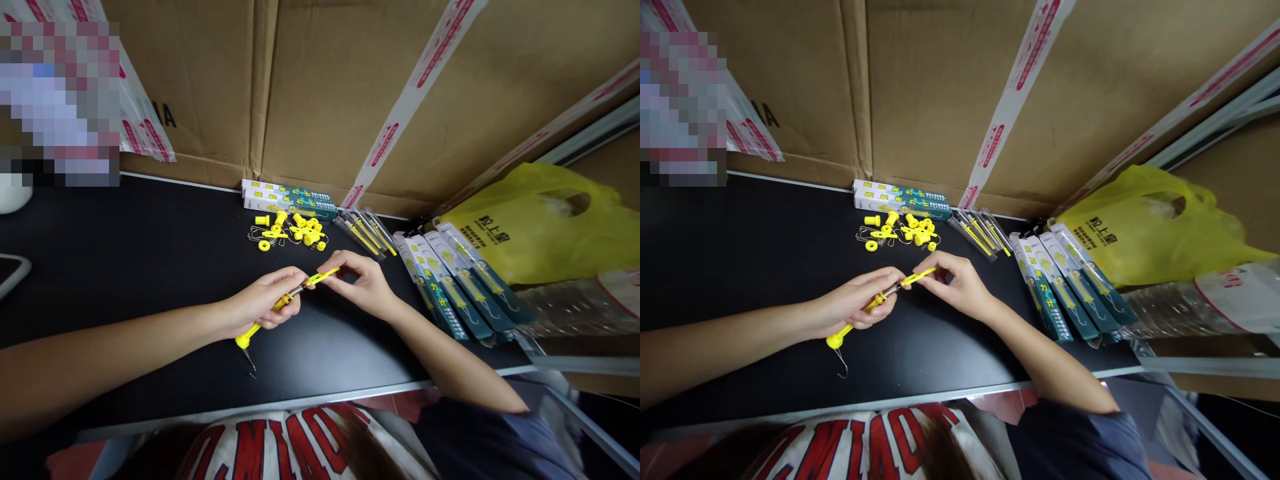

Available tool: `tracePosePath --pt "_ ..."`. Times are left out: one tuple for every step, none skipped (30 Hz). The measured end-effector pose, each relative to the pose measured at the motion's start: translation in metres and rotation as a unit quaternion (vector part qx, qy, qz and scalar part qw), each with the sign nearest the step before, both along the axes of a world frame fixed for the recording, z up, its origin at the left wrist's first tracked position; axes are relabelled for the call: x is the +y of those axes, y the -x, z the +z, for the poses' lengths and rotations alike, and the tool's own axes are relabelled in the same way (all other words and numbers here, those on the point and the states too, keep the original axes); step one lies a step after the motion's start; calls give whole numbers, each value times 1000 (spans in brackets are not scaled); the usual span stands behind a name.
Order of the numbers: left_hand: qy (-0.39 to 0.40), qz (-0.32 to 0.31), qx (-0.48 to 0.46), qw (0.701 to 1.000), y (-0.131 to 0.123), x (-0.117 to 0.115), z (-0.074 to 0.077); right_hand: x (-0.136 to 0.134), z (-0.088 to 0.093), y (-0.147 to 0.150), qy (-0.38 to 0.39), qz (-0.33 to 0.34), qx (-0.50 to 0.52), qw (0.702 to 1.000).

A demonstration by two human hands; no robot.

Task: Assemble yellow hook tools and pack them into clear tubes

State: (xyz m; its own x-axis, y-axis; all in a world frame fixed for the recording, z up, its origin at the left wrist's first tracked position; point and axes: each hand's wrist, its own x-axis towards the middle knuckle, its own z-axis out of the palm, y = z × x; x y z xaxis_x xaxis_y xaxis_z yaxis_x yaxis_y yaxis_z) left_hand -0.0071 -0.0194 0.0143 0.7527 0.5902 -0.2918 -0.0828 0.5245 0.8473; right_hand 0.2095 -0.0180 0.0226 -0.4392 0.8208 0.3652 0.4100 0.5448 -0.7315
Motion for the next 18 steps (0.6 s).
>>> tracePosePath --pt "-2 -3 2 1000 0 0 0 0 0 0 16 5 15 1000" --pt "-2 -7 6 1000 0 0 -1 0 -1 1 28 8 27 999" --pt "-1 -10 9 1000 1 1 -1 -1 -2 1 38 10 35 999" --pt "1 -12 11 1000 0 1 -2 -1 -3 2 46 11 42 998" --pt "5 -14 11 1000 0 1 -3 -1 -5 2 54 13 47 997" --pt "10 -16 9 1000 0 1 -4 -2 -6 3 63 15 53 997" --pt "14 -16 6 1000 0 1 -4 -2 -7 3 72 17 59 996" --pt "18 -15 2 1000 -1 1 -5 -2 -8 4 80 18 66 994" --pt "20 -11 -2 1000 -1 1 -5 -2 -9 4 86 17 75 993" --pt "20 -6 -4 1000 -1 1 -6 -1 -9 4 92 12 84 992" --pt "16 0 -4 1000 -2 0 -6 0 -9 4 96 5 95 991" --pt "8 7 -3 1000 -2 0 -6 2 -9 3 97 -6 104 990" --pt "-2 13 -1 1000 -2 0 -6 4 -8 2 96 -20 109 989" --pt "-16 21 3 1000 -2 0 -6 7 -8 0 92 -37 111 989" --pt "-32 29 8 999 -2 1 -5 11 -8 -2 84 -57 109 989" --pt "-49 38 14 998 -1 1 -5 14 -8 -5 72 -80 101 989" --pt "-66 49 21 996 -1 3 -5 18 -9 -8 56 -102 88 989" --pt "-81 59 28 995 -1 4 -5 21 -9 -11 36 -123 68 989"
